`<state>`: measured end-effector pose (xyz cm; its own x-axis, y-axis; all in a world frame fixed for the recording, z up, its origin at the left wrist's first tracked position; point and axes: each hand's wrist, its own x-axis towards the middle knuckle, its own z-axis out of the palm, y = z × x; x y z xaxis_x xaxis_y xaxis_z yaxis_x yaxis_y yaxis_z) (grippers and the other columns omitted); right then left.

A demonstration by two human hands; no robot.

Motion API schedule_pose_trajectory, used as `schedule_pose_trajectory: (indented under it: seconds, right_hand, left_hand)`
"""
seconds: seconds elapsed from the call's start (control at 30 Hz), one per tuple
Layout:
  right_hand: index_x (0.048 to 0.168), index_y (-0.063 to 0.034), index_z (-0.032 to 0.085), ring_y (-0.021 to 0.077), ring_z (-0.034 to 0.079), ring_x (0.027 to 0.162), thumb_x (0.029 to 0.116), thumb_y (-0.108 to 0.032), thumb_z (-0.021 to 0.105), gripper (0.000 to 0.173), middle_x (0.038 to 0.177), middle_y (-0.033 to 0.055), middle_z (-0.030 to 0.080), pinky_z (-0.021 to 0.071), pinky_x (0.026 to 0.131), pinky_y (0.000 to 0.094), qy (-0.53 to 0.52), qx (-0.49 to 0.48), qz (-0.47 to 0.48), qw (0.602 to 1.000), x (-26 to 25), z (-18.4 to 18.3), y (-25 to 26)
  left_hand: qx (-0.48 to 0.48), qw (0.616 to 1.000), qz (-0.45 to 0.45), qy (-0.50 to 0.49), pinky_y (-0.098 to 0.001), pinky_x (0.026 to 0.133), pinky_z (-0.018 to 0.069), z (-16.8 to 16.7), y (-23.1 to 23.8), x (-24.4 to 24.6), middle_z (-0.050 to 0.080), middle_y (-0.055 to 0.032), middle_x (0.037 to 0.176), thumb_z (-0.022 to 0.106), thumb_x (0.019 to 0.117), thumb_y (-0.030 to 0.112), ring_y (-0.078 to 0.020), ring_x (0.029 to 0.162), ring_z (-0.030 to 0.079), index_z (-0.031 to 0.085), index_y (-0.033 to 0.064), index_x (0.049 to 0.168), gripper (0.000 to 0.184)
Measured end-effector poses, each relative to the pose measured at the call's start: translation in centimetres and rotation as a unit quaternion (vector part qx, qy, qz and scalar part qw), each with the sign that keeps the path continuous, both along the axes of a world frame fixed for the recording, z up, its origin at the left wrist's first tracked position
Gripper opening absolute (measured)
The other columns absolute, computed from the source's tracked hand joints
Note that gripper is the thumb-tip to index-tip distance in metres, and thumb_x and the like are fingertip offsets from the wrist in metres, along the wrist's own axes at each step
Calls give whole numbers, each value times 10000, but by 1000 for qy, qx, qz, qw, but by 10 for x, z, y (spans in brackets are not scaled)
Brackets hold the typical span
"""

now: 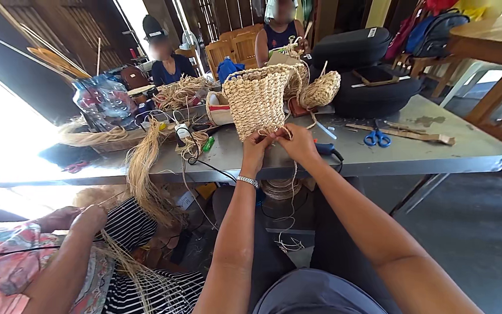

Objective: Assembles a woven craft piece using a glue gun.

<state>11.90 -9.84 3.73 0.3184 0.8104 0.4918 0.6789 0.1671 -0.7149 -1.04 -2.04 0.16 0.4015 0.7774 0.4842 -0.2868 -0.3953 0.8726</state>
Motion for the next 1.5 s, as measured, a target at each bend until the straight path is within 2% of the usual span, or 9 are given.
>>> schedule_pose_trajectory:
  seconds: [0.2, 0.33, 0.57, 0.9, 1.1, 1.23, 1.33, 1.43, 1.5]
  right_hand:
    - [1087, 38, 719, 318, 704, 975, 961, -77, 679, 175, 1027, 195, 727, 543, 931, 518, 0, -20, -1, 1000, 0, 5, 0]
    - [1080, 36, 723, 307, 709, 960, 962, -78, 682, 170, 1024, 191, 729, 551, 925, 508, 11, -32, 1, 999, 0, 6, 0]
    - [1062, 19, 734, 279, 719, 928, 947, -104, 723, 168, 1003, 173, 735, 566, 914, 490, 30, -38, 8, 999, 3, 5, 5]
    - [1043, -7, 766, 257, 711, 920, 958, -122, 714, 152, 988, 156, 746, 558, 893, 465, 40, 29, -5, 999, -3, -6, 1]
    - [1095, 7, 750, 251, 715, 894, 983, -108, 666, 181, 1031, 164, 738, 581, 876, 451, 83, 10, 15, 996, -8, -4, 0]
    - [1079, 4, 752, 248, 715, 873, 973, -108, 678, 171, 990, 161, 739, 580, 864, 451, 83, 9, 12, 996, -6, -6, 4]
    - [1074, -5, 755, 244, 706, 906, 963, -115, 697, 167, 995, 155, 739, 565, 879, 458, 78, 8, 13, 997, -5, -3, 3]
    - [1124, 9, 704, 264, 706, 968, 948, -139, 731, 231, 1057, 167, 725, 562, 912, 480, 78, 7, 40, 996, -2, -4, 4]
    - [1158, 22, 664, 254, 704, 953, 930, -140, 757, 295, 1075, 174, 708, 574, 898, 463, 96, 11, 62, 993, 1, -8, 6]
  left_hand:
    - [-21, 999, -26, -42, -260, 696, 553, -2, 21, 12, 669, -17, 808, 682, 931, -3, -82, 702, 622, 657, 21, 936, 35]
    - [-3, 1000, -10, -9, -222, 671, 521, -2, 6, 3, 644, 34, 816, 673, 952, 38, -49, 686, 588, 652, 110, 952, 75]
    - [-3, 1000, -18, -11, -210, 654, 513, -2, 6, 2, 640, 35, 820, 659, 965, 45, -46, 673, 579, 636, 125, 936, 87]
    - [-20, 999, -18, -29, -220, 671, 531, -1, 6, 4, 650, 28, 845, 651, 974, 52, -53, 689, 597, 635, 123, 939, 80]
    - [-47, 998, -15, -44, -226, 688, 536, 0, 6, 4, 653, 33, 858, 656, 977, 68, -50, 708, 604, 628, 125, 970, 64]
    - [-24, 1000, -7, -7, -203, 601, 504, -12, 10, -6, 622, 23, 819, 672, 984, 135, -47, 628, 567, 617, 140, 994, 57]
    - [-19, 1000, -13, -17, -211, 600, 510, -14, 11, -6, 635, 24, 826, 689, 972, 135, -56, 632, 577, 626, 154, 985, 67]
    - [-24, 999, -23, -42, -211, 618, 519, -12, 11, -3, 656, 22, 830, 701, 959, 114, -55, 655, 594, 652, 151, 966, 61]
    - [-45, 997, -26, -65, -206, 642, 532, -5, 10, 3, 678, 18, 833, 694, 953, 69, -50, 668, 609, 668, 128, 945, 65]
